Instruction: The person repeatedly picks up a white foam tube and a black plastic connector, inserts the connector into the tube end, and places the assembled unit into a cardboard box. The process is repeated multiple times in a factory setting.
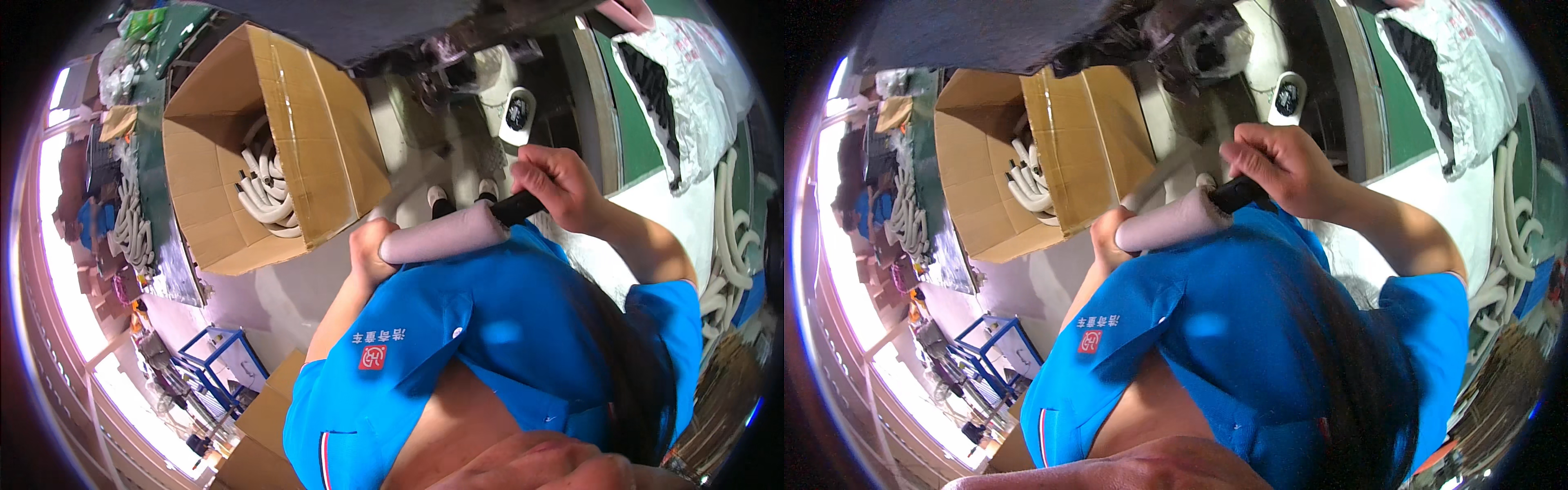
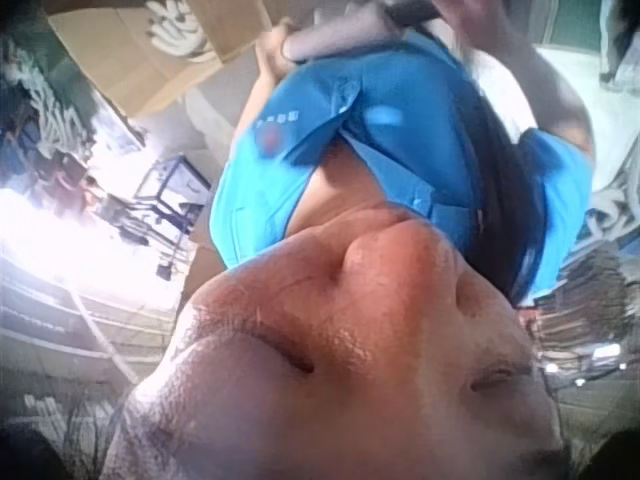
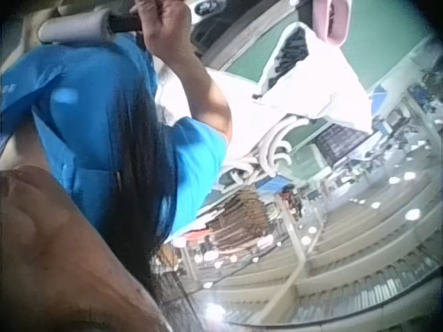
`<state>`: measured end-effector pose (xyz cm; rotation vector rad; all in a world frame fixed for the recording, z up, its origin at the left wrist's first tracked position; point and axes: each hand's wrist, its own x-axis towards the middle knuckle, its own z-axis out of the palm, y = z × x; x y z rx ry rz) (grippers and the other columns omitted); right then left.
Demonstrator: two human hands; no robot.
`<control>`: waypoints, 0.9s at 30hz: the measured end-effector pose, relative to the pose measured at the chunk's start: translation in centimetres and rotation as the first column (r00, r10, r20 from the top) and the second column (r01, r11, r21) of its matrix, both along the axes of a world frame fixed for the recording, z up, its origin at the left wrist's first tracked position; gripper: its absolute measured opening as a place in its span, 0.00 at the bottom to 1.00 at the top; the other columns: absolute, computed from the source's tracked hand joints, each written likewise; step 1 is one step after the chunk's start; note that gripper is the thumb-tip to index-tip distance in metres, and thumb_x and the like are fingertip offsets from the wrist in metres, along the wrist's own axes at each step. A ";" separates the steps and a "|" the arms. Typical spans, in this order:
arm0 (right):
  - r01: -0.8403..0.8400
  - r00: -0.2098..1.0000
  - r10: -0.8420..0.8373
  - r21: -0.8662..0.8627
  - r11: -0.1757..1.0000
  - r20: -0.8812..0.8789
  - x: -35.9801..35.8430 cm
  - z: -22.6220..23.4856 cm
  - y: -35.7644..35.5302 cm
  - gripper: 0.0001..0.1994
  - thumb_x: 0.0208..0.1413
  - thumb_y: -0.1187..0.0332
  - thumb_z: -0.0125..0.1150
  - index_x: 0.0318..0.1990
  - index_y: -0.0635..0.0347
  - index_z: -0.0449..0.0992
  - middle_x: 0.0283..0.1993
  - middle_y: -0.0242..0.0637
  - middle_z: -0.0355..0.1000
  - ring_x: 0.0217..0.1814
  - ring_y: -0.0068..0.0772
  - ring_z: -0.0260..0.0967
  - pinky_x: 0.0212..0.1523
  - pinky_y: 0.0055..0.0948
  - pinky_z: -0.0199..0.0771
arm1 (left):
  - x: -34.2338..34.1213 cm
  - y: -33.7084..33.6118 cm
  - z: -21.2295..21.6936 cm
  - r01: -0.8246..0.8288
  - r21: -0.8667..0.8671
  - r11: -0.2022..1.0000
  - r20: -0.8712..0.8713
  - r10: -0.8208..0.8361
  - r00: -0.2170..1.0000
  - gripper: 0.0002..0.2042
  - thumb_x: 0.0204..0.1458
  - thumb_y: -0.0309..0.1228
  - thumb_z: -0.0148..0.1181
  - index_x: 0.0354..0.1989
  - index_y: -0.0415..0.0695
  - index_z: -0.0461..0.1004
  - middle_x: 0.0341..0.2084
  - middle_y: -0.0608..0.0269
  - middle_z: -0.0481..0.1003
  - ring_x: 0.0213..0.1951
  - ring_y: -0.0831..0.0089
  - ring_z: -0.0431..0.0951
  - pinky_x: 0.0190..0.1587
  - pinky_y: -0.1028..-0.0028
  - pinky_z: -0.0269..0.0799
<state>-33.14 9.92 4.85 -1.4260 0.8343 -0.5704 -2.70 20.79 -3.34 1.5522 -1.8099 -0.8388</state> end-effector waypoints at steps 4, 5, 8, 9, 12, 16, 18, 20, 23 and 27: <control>0.334 0.938 -0.325 -0.071 0.940 0.120 3.6 -4.7 -2.9 0.19 0.62 0.57 0.47 0.23 0.60 0.69 0.19 0.24 0.62 0.23 0.13 0.57 0.24 0.18 0.53 | 3.6 -3.6 -0.1 0.073 -0.373 0.925 0.263 0.030 0.964 0.11 0.27 0.24 0.61 0.25 0.47 0.71 0.21 0.59 0.72 0.26 0.57 0.74 0.28 0.64 0.70; 0.390 0.919 -0.391 0.013 0.921 0.045 4.5 -5.0 -3.6 0.21 0.60 0.52 0.48 0.22 0.57 0.70 0.18 0.23 0.60 0.21 0.12 0.56 0.20 0.17 0.52 | 4.5 -4.9 -0.1 0.082 -0.390 0.917 0.308 0.046 0.950 0.12 0.27 0.24 0.61 0.26 0.46 0.71 0.21 0.59 0.72 0.27 0.58 0.74 0.29 0.64 0.70; 0.521 0.852 -0.522 0.041 0.853 0.040 7.1 -7.2 -6.3 0.23 0.62 0.52 0.45 0.22 0.61 0.70 0.17 0.24 0.57 0.22 0.14 0.53 0.24 0.21 0.51 | 5.9 -8.1 0.7 0.116 -0.337 0.934 0.397 0.029 0.917 0.14 0.26 0.23 0.62 0.27 0.45 0.70 0.22 0.59 0.72 0.28 0.58 0.74 0.31 0.64 0.69; 0.542 0.839 -0.528 -0.116 0.832 0.130 7.8 -8.2 -7.2 0.22 0.63 0.54 0.45 0.24 0.62 0.71 0.17 0.25 0.57 0.22 0.16 0.53 0.23 0.23 0.53 | 6.5 -8.9 0.4 0.124 -0.311 0.942 0.419 0.019 0.908 0.14 0.27 0.23 0.63 0.27 0.45 0.70 0.22 0.59 0.72 0.29 0.58 0.73 0.31 0.64 0.68; 0.565 0.825 -0.557 -0.128 0.815 0.095 8.4 -8.9 -8.6 0.21 0.63 0.56 0.46 0.24 0.62 0.71 0.16 0.27 0.56 0.23 0.16 0.53 0.23 0.23 0.53 | 6.8 -10.2 0.1 0.105 -0.310 0.945 0.382 0.023 0.924 0.12 0.31 0.25 0.63 0.27 0.45 0.70 0.24 0.58 0.73 0.30 0.58 0.75 0.33 0.65 0.70; 0.541 0.800 -0.590 -0.560 0.627 0.112 8.6 -14.0 -13.1 0.15 0.59 0.57 0.52 0.38 0.61 0.72 0.28 0.31 0.68 0.27 0.19 0.64 0.25 0.22 0.62 | 6.4 -12.0 -0.1 0.013 -0.222 0.975 0.272 0.049 0.961 0.10 0.35 0.27 0.63 0.28 0.44 0.70 0.26 0.55 0.74 0.32 0.56 0.75 0.34 0.65 0.70; 0.335 0.778 -0.616 -0.750 0.570 -0.121 8.2 -13.3 -13.7 0.18 0.58 0.57 0.54 0.46 0.61 0.70 0.36 0.34 0.71 0.32 0.20 0.66 0.29 0.21 0.65 | 6.5 -12.9 0.4 -0.009 -0.127 0.992 0.249 0.040 0.968 0.10 0.37 0.28 0.63 0.29 0.43 0.70 0.26 0.53 0.74 0.32 0.54 0.75 0.34 0.65 0.70; 0.102 0.714 -0.681 -0.938 0.332 -0.164 8.2 -12.5 -14.3 0.20 0.57 0.57 0.54 0.51 0.61 0.68 0.44 0.37 0.70 0.40 0.23 0.67 0.36 0.24 0.66 | 7.0 -13.3 -0.2 -0.003 -0.083 0.997 0.204 0.020 0.979 0.10 0.37 0.27 0.62 0.29 0.41 0.69 0.22 0.53 0.72 0.27 0.57 0.74 0.33 0.70 0.69; 0.234 0.792 -0.529 -0.650 0.723 -0.303 8.7 -10.0 -13.9 0.21 0.57 0.59 0.53 0.56 0.60 0.64 0.53 0.42 0.66 0.51 0.31 0.65 0.46 0.30 0.66 | 7.1 -13.4 -0.3 -0.017 -0.011 1.000 0.184 0.019 0.983 0.10 0.36 0.28 0.62 0.28 0.43 0.70 0.24 0.52 0.74 0.30 0.53 0.75 0.33 0.65 0.70; 0.377 0.803 -0.543 -0.494 0.783 -0.247 8.2 -12.0 -13.3 0.20 0.57 0.64 0.51 0.57 0.57 0.64 0.56 0.45 0.63 0.56 0.41 0.62 0.52 0.35 0.64 | 6.4 -13.5 0.5 0.002 -0.078 0.997 0.217 0.015 0.976 0.10 0.36 0.28 0.62 0.27 0.43 0.70 0.23 0.53 0.73 0.29 0.55 0.76 0.33 0.65 0.70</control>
